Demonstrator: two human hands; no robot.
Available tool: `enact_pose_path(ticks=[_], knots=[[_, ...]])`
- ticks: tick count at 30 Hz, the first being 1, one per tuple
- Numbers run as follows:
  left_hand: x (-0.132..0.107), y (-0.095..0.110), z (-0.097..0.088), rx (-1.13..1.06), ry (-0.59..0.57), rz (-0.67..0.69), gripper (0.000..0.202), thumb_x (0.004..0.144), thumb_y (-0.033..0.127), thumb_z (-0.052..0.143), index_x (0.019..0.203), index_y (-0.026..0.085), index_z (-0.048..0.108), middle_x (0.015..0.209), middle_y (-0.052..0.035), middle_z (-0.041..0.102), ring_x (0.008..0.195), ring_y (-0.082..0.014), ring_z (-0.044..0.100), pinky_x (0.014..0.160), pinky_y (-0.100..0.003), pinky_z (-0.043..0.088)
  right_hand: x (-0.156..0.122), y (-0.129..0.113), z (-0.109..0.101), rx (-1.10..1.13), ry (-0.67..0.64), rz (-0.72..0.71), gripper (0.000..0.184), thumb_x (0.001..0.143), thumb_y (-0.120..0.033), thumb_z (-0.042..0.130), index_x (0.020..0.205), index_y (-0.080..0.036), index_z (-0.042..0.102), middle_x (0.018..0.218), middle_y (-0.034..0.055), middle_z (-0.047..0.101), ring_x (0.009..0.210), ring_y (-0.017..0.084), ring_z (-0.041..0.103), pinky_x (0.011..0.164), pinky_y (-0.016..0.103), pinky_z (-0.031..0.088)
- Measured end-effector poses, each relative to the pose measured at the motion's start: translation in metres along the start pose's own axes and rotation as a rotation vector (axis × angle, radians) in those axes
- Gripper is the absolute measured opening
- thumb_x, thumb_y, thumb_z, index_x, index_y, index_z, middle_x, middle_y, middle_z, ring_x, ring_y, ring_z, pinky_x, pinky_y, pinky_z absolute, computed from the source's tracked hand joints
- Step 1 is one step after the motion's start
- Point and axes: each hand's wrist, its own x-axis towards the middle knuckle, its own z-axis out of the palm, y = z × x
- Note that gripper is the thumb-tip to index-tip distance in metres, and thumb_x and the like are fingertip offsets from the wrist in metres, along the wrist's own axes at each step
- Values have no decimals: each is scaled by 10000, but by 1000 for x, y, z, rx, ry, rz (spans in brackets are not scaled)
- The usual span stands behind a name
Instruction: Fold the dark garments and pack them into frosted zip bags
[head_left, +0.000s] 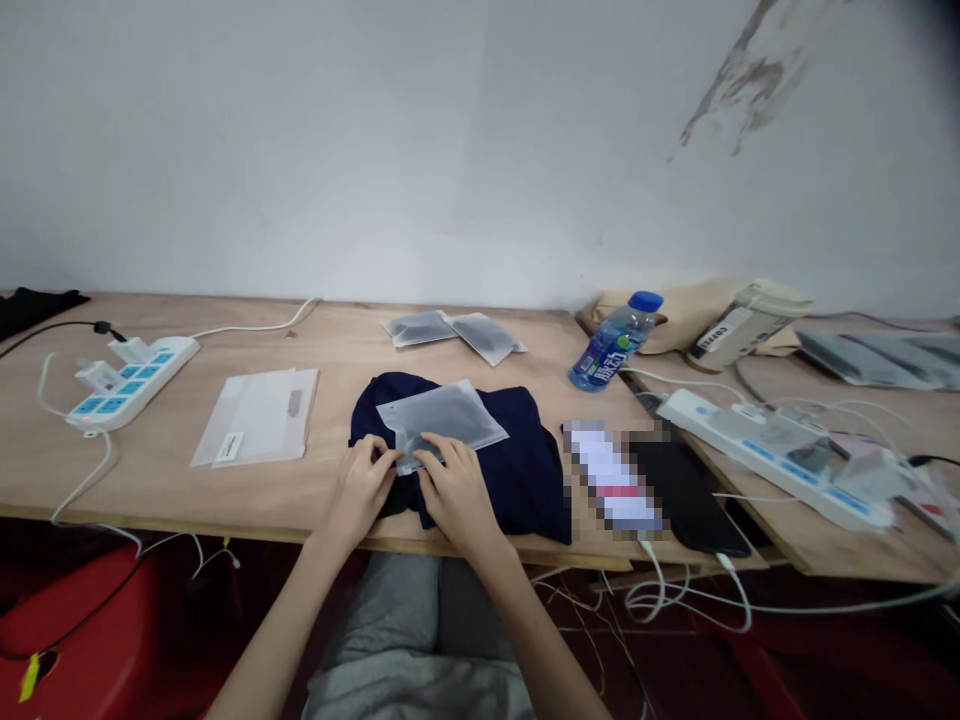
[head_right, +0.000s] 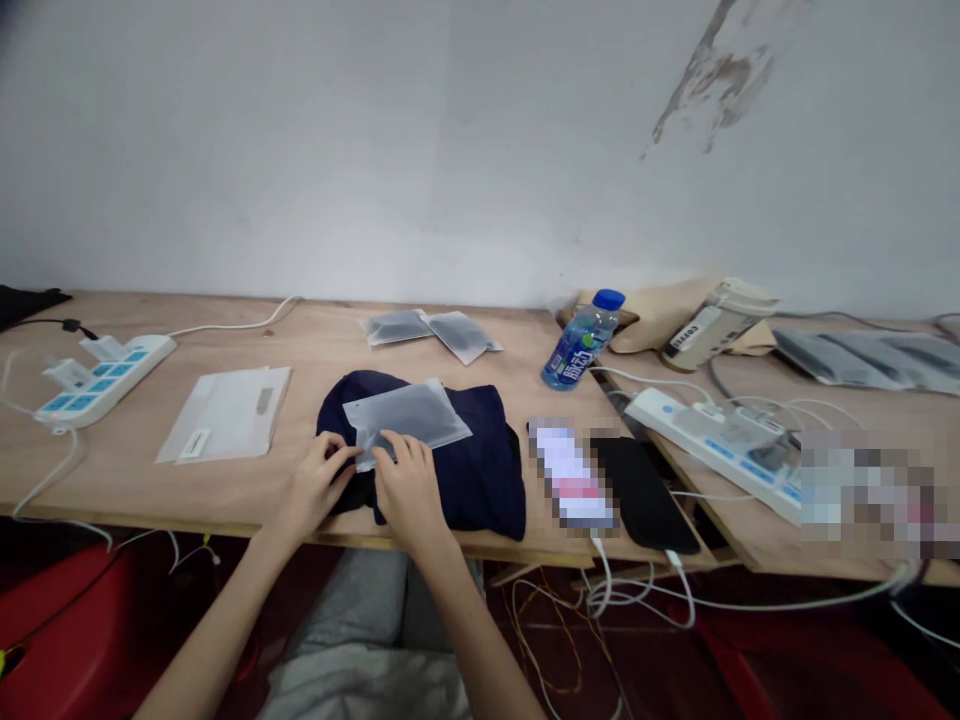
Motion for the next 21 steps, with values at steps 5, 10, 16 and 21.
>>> enact_pose_path(ticks=[5, 10, 16, 21], knots=[[8, -6, -4, 90, 20, 137, 206, 945, 232, 470, 1000, 232, 669, 1081, -89, 599, 957, -217, 571, 837, -386, 493, 4, 0, 5, -31, -27, -54, 293, 881, -121, 485, 1079, -228, 672, 1290, 99, 606, 1150, 277, 537, 965, 455, 453], [13, -5, -10, 99, 38, 204, 182, 958, 227, 465, 987, 216, 645, 1093, -74, 639, 970, -209, 587, 844, -376, 493, 3, 0, 7, -8, 49, -98, 223, 888, -181, 553, 1078, -202, 668, 1221, 98, 640, 1106, 259, 546, 946, 438, 454], [16, -1, -9, 16, 73, 187, 178, 958, 205, 461, 981, 218, 637, 1035, -59, 675, 940, -195, 626, 841, -358, 501, 8, 4, 2, -55, 139, -138, 196, 942, -183, 517, 1012, -216, 698, 1097, 72, 695, 1010, 224, 573, 890, 394, 445], [18, -1, -12, -85, 139, 122, 154, 952, 221, 485, 923, 216, 636, 1044, -55, 685, 958, -190, 650, 867, -338, 508, 10, 34, -15, -154, 170, -97, 200, 938, -183, 531, 1025, -222, 708, 1082, 59, 705, 1011, 226, 573, 898, 398, 408]])
